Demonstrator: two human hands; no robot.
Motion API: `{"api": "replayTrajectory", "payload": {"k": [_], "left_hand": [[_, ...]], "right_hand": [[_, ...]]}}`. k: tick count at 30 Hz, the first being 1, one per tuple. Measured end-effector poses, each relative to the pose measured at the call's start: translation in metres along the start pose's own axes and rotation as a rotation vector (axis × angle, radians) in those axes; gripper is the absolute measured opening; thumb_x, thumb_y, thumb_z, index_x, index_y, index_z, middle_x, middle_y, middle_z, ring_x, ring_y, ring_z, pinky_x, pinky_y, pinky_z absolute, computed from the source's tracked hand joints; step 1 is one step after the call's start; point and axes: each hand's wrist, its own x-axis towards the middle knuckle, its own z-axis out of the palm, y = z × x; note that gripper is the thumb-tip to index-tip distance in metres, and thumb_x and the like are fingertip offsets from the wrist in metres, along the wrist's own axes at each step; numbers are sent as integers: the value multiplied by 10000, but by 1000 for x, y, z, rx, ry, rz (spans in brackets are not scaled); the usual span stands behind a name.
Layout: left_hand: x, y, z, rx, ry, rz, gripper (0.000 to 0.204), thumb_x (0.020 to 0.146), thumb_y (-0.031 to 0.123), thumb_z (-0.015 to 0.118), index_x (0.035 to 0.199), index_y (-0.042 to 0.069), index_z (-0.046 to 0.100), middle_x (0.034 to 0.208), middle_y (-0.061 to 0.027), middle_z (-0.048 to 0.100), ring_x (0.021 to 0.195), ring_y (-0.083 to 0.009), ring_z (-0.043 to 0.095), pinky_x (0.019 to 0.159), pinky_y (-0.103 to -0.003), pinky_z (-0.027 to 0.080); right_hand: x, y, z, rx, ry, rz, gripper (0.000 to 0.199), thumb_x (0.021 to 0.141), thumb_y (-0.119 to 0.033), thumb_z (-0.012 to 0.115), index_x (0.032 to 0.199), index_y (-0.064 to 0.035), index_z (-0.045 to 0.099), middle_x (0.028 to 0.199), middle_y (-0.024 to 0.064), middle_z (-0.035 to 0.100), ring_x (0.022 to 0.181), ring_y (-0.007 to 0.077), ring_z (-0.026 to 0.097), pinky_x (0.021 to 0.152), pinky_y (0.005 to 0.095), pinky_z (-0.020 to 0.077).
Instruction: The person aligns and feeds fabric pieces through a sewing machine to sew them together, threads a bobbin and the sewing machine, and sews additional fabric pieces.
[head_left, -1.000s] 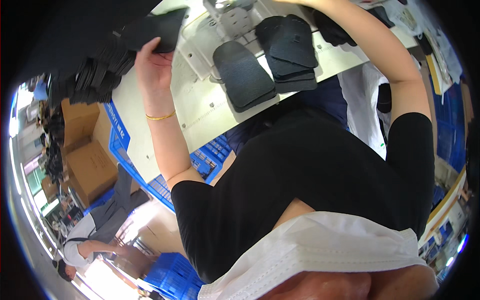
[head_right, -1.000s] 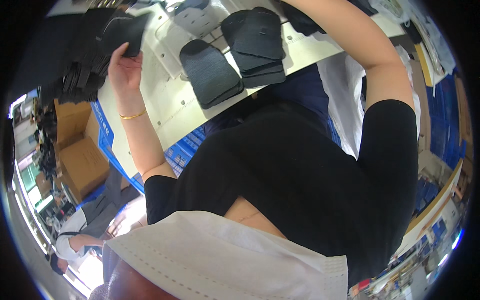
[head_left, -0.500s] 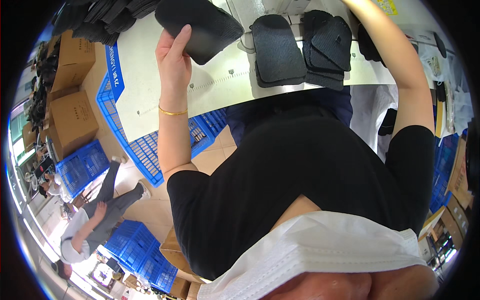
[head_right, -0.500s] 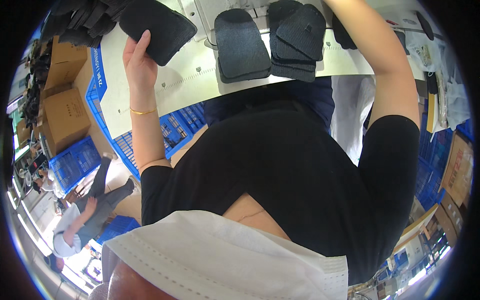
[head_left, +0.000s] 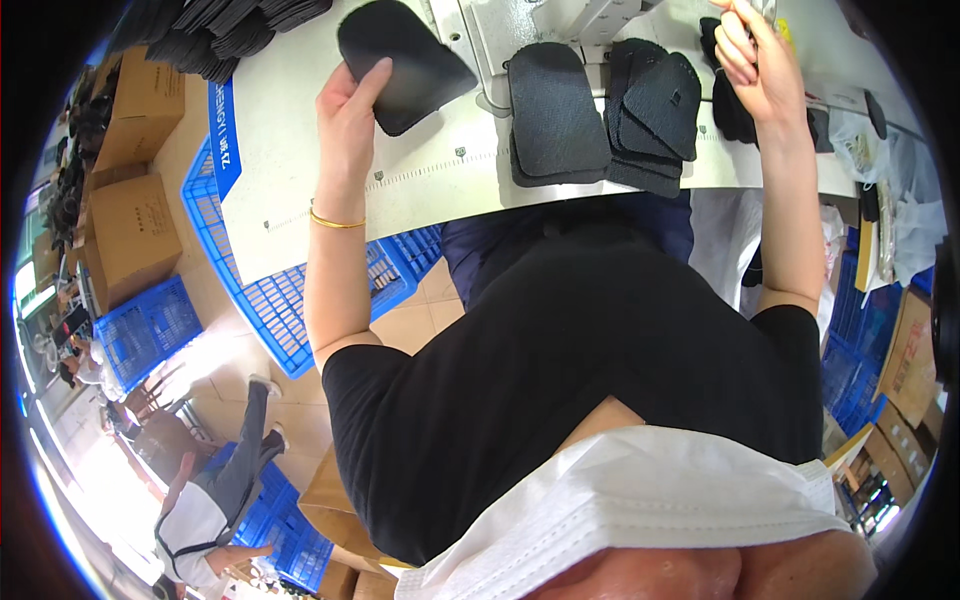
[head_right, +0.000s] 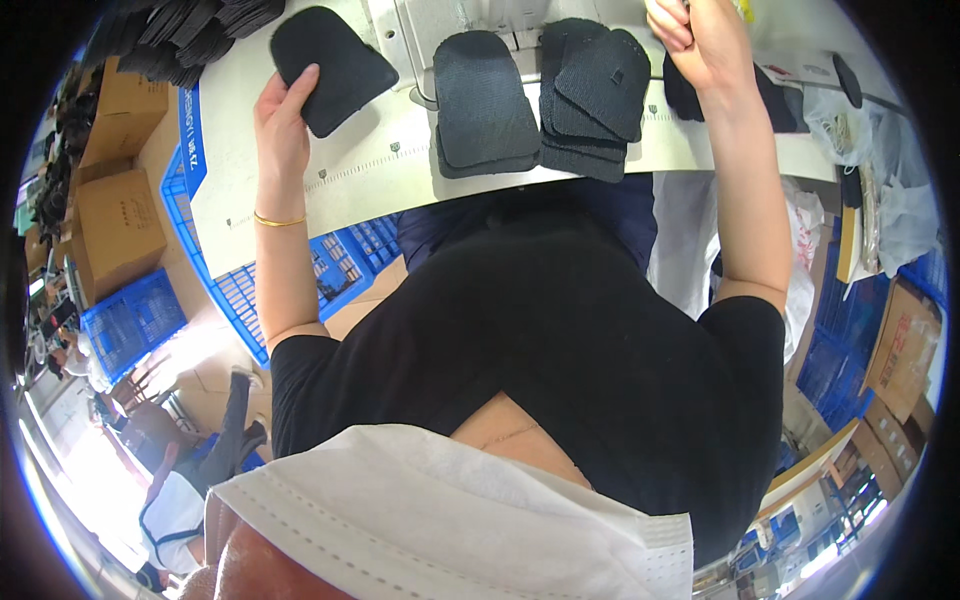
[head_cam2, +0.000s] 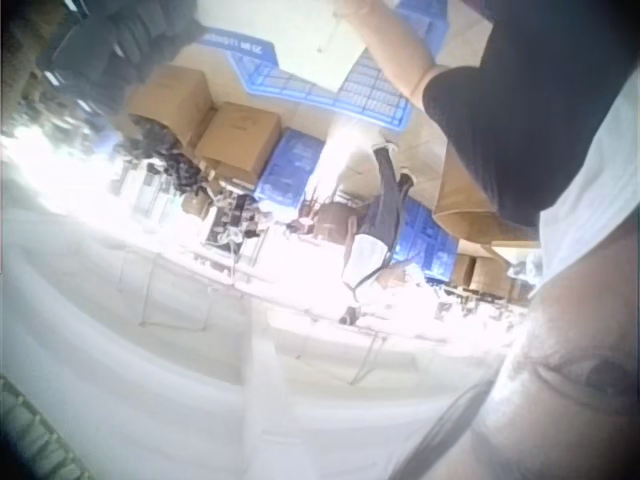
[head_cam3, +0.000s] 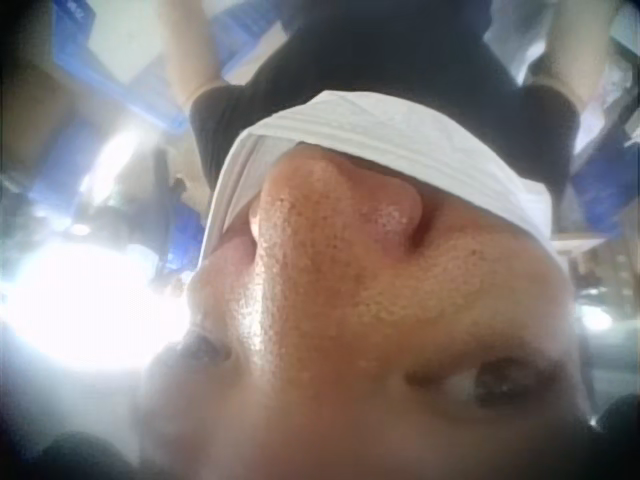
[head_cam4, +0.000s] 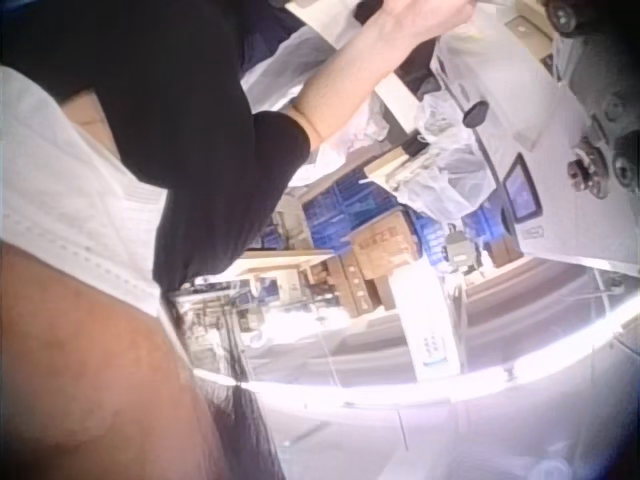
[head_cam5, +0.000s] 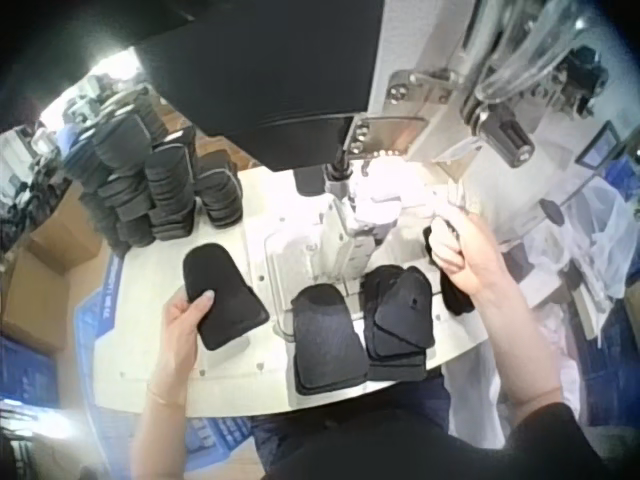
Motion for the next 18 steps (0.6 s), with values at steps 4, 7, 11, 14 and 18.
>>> {"api": "replayTrajectory", "payload": {"k": [4,7,11,14,18], "left_hand": [[11,-28,-37,579,84,-179,305,925,185,677,1105,-59,640,907,-47,684,810,-87,600,746,-231,487],[8,-24,-30,629,106,-224,363,873,261,725,1053,-45,651,831,-62,657,771,-157,594,756,-276,487],[1,-15,-9,1331,324,473,507,803,285,785,1179,-7,610,1086,-133,622,992,-292,585,899,-375,475],[-5,-11,1,1289,120,628,611,751,299,827,1236,13,591,1166,-129,602,1088,-318,564,955,-409,460],[-9,-25,-4,1245,-74,546,499,742,271,825,1161,49,667,1169,-85,627,1071,-291,579,928,-393,485]], "right_hand": [[-6,-13,18,-252,20,19,221,1037,-201,471,1039,-14,589,704,3,516,509,76,437,446,212,321],[-4,-13,7,-368,-11,62,374,1059,-238,455,1234,73,567,904,37,574,658,83,444,551,225,339],[-8,-6,19,-404,-23,83,370,1058,-235,458,1210,79,578,905,53,595,657,90,468,547,224,351],[-6,-1,20,-412,6,67,357,1058,-236,462,1179,76,587,936,76,619,630,94,453,549,227,354],[6,2,2,-424,-20,84,337,1059,-228,454,1127,72,589,903,78,615,593,92,426,551,227,347]]}}
